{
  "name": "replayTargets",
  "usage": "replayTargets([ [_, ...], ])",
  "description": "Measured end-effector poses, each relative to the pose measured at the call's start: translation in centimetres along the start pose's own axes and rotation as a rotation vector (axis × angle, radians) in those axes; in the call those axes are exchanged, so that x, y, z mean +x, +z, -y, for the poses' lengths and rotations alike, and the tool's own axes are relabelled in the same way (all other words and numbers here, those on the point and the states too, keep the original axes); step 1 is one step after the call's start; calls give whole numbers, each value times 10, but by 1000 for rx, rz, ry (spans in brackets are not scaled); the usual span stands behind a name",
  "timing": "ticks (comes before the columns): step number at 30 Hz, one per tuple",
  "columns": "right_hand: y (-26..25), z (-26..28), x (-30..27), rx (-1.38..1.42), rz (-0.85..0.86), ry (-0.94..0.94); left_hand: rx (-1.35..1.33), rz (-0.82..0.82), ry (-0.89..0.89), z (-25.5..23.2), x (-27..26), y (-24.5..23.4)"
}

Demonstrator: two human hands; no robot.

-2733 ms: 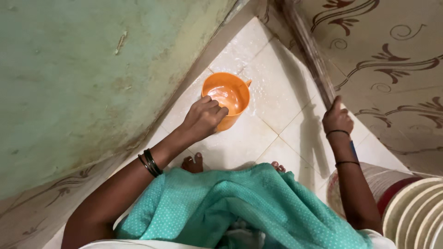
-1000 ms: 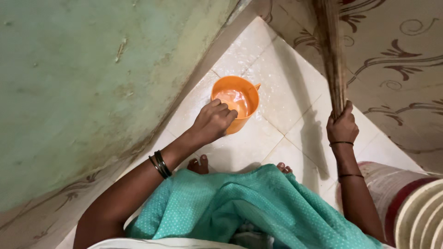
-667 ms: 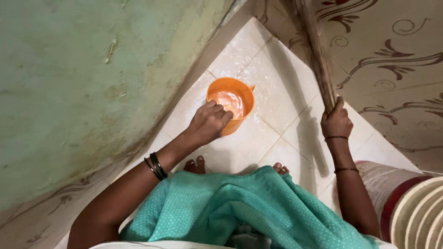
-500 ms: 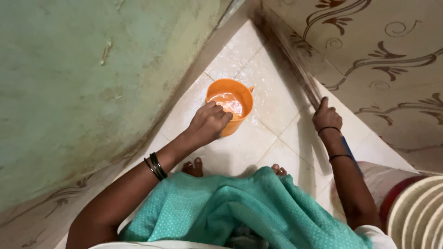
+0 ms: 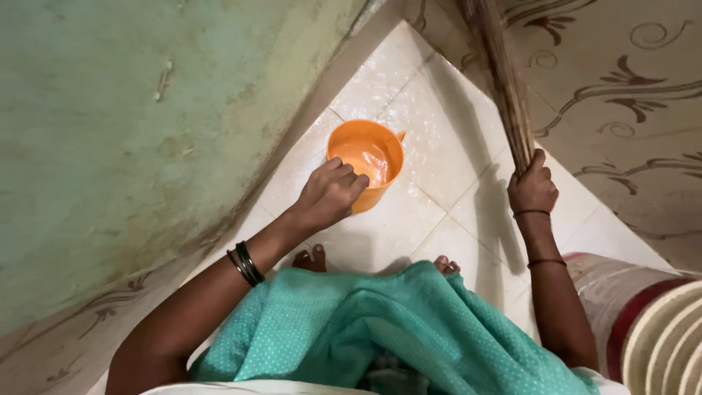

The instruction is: The person sweeps the floor with a broom, periodically pouring water from a mug onto the tiles and around a bucket to scrub and move debris toward a drain.

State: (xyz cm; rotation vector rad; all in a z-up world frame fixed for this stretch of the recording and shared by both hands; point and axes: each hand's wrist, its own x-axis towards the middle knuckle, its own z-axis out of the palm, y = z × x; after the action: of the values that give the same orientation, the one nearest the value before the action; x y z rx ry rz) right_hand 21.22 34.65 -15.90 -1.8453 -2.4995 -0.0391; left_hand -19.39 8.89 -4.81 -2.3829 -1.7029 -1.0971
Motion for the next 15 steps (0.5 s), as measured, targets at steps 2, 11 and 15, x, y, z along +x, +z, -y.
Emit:
replayTargets([
  [2,3,-9,-1,-26,20,13,-1,-22,10,-3,0,3],
  [11,-4,4,3,-35,50,14,5,5,26,-2,7,-8],
  [15,4,10,11,-101,165,10,-8,-15,19,-6,10,-6],
])
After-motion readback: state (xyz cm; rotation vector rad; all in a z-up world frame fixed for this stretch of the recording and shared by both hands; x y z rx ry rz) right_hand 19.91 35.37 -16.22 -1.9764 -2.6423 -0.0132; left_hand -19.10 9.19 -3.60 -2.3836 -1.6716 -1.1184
